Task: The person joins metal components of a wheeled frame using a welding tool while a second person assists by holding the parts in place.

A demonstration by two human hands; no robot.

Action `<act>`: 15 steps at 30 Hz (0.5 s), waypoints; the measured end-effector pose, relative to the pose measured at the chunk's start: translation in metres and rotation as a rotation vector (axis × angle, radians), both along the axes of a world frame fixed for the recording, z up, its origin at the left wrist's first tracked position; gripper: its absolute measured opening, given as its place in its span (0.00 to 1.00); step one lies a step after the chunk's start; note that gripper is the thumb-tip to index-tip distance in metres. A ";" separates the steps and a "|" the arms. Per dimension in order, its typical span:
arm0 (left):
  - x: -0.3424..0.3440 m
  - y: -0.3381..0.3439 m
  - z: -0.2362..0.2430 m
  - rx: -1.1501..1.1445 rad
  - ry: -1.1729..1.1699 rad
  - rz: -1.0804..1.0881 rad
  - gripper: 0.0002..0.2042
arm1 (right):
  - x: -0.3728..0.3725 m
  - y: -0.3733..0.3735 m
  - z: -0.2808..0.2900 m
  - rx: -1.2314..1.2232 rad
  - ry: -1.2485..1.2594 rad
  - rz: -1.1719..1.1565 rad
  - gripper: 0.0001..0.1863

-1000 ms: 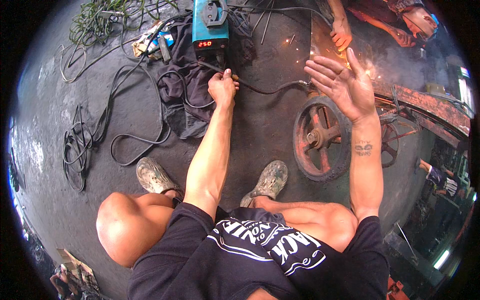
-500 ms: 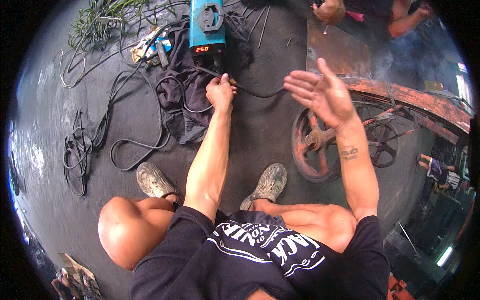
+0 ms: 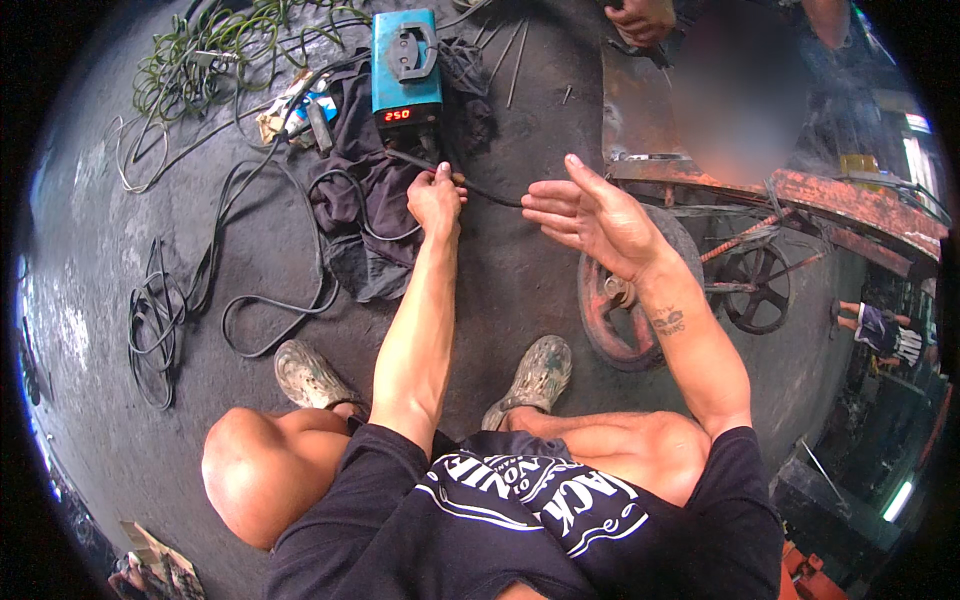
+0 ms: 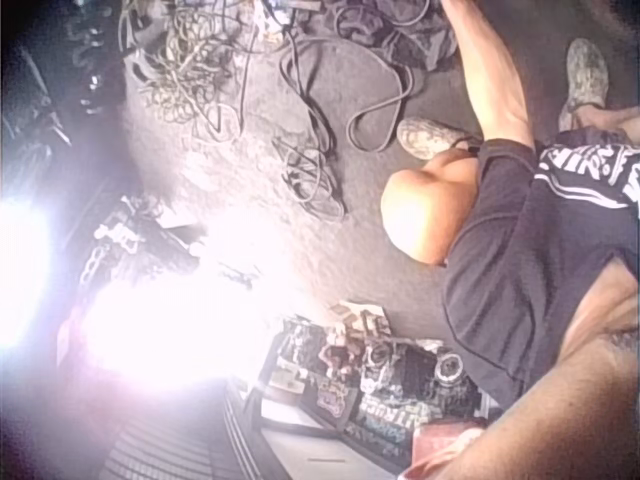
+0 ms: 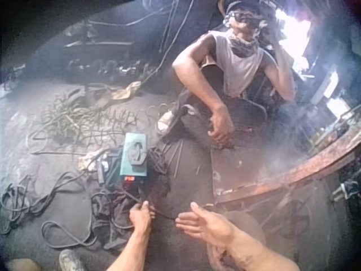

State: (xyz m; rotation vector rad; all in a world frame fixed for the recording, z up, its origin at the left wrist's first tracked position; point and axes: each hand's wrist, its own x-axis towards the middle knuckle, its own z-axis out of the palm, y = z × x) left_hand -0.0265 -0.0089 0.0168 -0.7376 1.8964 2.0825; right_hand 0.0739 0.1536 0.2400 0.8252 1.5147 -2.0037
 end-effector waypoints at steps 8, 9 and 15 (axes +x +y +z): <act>0.003 0.009 0.001 -0.048 -0.037 0.033 0.13 | -0.019 0.047 0.106 0.399 0.740 -0.074 0.31; 0.002 0.011 0.002 -0.070 -0.072 0.033 0.13 | -0.016 0.048 0.129 0.519 0.817 -0.079 0.31; 0.003 0.008 0.017 -0.038 -0.103 0.034 0.14 | 0.036 -0.027 0.200 0.936 0.677 0.427 0.40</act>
